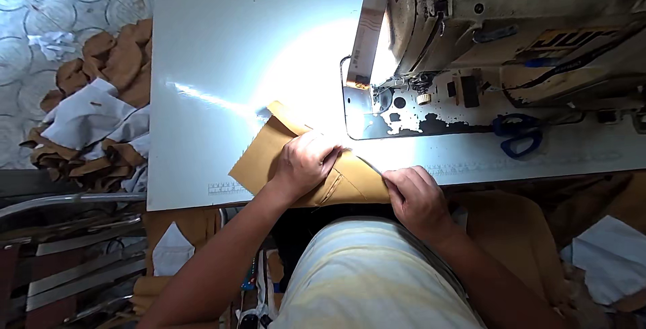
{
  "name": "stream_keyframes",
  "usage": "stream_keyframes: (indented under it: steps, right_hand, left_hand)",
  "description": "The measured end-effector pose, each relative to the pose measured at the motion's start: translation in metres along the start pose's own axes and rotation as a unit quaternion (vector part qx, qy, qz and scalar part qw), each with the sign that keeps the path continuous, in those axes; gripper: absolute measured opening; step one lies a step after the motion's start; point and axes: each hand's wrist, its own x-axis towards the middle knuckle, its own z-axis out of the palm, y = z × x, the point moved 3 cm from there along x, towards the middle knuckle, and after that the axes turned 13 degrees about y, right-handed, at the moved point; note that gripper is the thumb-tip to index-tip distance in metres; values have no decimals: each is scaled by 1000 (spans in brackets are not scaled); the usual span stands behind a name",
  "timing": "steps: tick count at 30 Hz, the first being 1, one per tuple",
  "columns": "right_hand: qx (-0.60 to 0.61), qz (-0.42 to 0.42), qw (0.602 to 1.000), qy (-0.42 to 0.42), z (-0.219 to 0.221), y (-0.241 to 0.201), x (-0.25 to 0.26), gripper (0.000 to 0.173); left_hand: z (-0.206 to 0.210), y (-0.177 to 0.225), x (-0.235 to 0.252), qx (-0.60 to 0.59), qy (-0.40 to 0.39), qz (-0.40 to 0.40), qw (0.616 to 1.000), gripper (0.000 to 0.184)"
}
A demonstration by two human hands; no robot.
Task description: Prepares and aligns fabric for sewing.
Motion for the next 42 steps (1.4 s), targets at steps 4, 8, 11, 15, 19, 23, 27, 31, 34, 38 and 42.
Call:
stream_keyframes:
  steps: [4,8,11,15,19,23,27,31,34,38,42]
  right_hand:
    - [16,27,999,9,2,3,2,18]
    - [19,54,998,27,3,4,4,18]
    - [19,64,997,41,4,4,4,16]
    - [20,68,996,47,4,4,3,15]
    - [19,65,997,49,5,4,3,15]
    - [14,63,997,44,5,3,2,15]
    - [13,57,997,50,5,3,1,15]
    - [10,54,997,52,6,4,0,14]
    - [5,46,998,52,7,4,-1,14]
    - [5,36,998,54,7,4,-2,14]
    - [9,38,998,52,7,5,-4,16]
  left_hand:
    - [-1,-1,5,-25,-31,-54,998,18]
    - [-1,-3,6,-46,-45,-107,992,16]
    - [-2,-4,7,-58,-52,-129,989,14]
    - [-3,-7,6,-82,-58,-156,983,13]
    - [-3,-7,6,-85,-54,-139,985,12]
    - [-2,-5,7,-55,-43,-93,993,14]
    - [-3,-3,8,-60,-36,-79,994,13]
    - [-2,-1,7,-70,-27,-57,996,13]
    - [-2,1,7,-63,-21,-16,998,14]
    - [-2,4,7,-15,-29,45,998,16]
    - [-1,6,7,9,-29,63,998,17]
